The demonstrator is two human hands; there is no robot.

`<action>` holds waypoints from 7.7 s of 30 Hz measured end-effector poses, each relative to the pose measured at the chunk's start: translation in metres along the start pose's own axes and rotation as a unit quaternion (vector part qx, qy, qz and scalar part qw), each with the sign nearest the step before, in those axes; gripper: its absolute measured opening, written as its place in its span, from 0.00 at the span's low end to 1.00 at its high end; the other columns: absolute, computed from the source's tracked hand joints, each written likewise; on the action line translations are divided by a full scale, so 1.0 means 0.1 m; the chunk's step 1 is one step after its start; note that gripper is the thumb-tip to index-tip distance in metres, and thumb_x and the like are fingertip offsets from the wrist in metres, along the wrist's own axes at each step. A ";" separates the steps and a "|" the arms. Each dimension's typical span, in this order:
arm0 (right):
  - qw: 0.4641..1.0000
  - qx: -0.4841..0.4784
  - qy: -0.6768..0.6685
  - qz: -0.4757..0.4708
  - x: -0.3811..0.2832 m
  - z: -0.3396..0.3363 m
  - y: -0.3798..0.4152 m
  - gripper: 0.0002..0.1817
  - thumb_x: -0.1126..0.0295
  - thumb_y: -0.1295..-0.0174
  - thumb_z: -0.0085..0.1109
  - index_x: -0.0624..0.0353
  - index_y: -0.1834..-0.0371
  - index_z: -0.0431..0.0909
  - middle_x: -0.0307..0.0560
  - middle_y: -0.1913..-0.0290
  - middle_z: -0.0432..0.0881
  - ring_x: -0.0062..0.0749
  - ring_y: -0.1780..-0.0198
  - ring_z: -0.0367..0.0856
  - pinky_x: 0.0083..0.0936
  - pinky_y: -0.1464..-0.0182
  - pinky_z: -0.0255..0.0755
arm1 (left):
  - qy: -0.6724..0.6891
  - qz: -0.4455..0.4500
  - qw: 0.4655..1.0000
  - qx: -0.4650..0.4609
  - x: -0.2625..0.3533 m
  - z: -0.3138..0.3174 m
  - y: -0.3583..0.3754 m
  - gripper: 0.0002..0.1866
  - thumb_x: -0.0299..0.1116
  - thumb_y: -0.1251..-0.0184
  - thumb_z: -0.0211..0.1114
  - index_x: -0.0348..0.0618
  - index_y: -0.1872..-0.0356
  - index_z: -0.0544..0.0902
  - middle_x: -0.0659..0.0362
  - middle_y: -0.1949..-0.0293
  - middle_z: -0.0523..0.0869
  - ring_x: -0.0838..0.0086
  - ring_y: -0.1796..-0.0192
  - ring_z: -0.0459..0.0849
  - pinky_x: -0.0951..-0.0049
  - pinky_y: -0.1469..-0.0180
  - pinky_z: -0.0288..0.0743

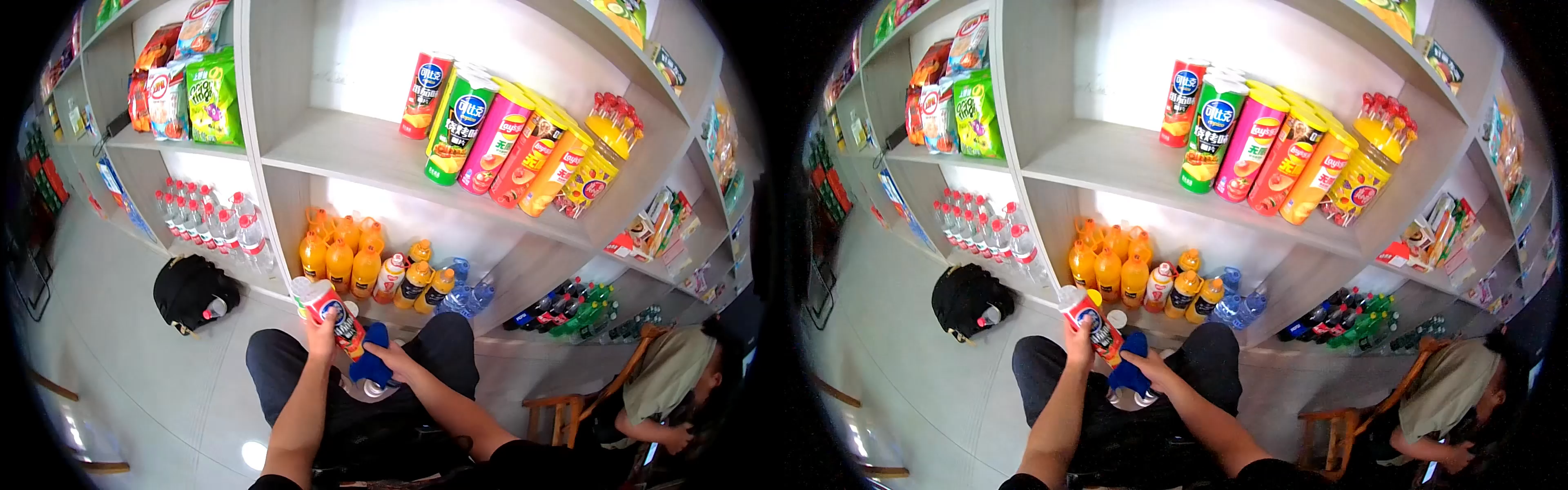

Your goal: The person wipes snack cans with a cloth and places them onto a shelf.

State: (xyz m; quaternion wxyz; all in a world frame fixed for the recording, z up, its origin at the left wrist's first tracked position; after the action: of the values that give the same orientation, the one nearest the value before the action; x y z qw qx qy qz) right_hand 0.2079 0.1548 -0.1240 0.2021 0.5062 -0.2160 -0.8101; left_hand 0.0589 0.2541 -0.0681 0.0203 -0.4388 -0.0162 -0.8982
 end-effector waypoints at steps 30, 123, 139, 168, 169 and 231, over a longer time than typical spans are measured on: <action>0.985 0.039 -0.050 -0.162 -0.19 -0.41 -0.19 0.18 0.68 0.43 0.70 0.60 0.51 0.77 0.40 0.59 0.83 0.25 0.61 0.81 0.24 0.56 0.75 | -0.224 0.129 0.956 -0.137 1.02 1.02 -0.17 0.34 0.19 0.44 0.70 0.43 0.38 0.62 0.58 0.51 0.79 0.71 0.49 0.80 0.68 0.45 0.76; 0.269 0.222 0.714 -0.607 -5.29 2.29 1.93 0.31 0.46 0.45 0.63 0.58 0.46 0.77 0.57 0.55 0.81 0.50 0.51 0.80 0.41 0.48 0.76 | -0.366 0.227 0.859 -0.277 2.36 3.19 -1.32 0.41 0.34 0.46 0.76 0.31 0.35 0.62 0.48 0.43 0.77 0.66 0.43 0.78 0.66 0.43 0.76; 0.385 0.193 0.670 -0.604 -3.95 1.42 0.71 0.27 0.63 0.47 0.65 0.67 0.46 0.70 0.58 0.45 0.69 0.50 0.44 0.73 0.38 0.45 0.74 | -0.398 0.178 0.852 -0.290 1.61 3.19 -1.91 0.29 0.30 0.38 0.67 0.36 0.36 0.69 0.48 0.48 0.84 0.62 0.48 0.85 0.66 0.47 0.78; 0.311 0.279 0.703 -0.575 -3.86 1.43 0.44 0.28 0.52 0.43 0.59 0.65 0.48 0.76 0.67 0.46 0.78 0.55 0.44 0.79 0.39 0.40 0.72 | -0.479 0.263 0.778 -0.309 1.40 3.44 -2.23 0.33 0.40 0.42 0.70 0.35 0.38 0.70 0.41 0.53 0.83 0.50 0.50 0.82 0.59 0.48 0.76; 0.312 0.279 0.701 -0.577 -3.86 1.44 0.44 0.28 0.53 0.43 0.60 0.65 0.48 0.76 0.67 0.46 0.78 0.55 0.44 0.79 0.39 0.40 0.72 | -0.484 0.264 0.775 -0.309 1.39 3.44 -2.24 0.33 0.40 0.42 0.69 0.34 0.38 0.69 0.41 0.53 0.83 0.49 0.50 0.82 0.59 0.47 0.76; 0.616 0.133 0.567 -0.531 -2.43 0.85 0.25 0.20 0.65 0.40 0.58 0.61 0.47 0.77 0.60 0.55 0.83 0.54 0.57 0.82 0.44 0.54 0.75 | -0.727 -0.187 0.622 -0.223 -1.11 -1.03 -0.46 0.19 0.37 0.39 0.62 0.37 0.50 0.80 0.40 0.56 0.84 0.50 0.52 0.84 0.59 0.49 0.77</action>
State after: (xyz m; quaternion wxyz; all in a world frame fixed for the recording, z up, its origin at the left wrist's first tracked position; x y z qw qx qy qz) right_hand 0.2324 0.2789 0.1017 -0.2503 0.9123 0.1429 -0.2909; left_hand 0.0436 0.2978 -0.2196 -0.2652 -0.9272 0.0934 -0.2476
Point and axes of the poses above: each hand's wrist, its own y-axis away from the middle knuckle, its own z-axis out of the palm, x = y × z, the point moved 10 cm from there along -y, towards the middle knuckle
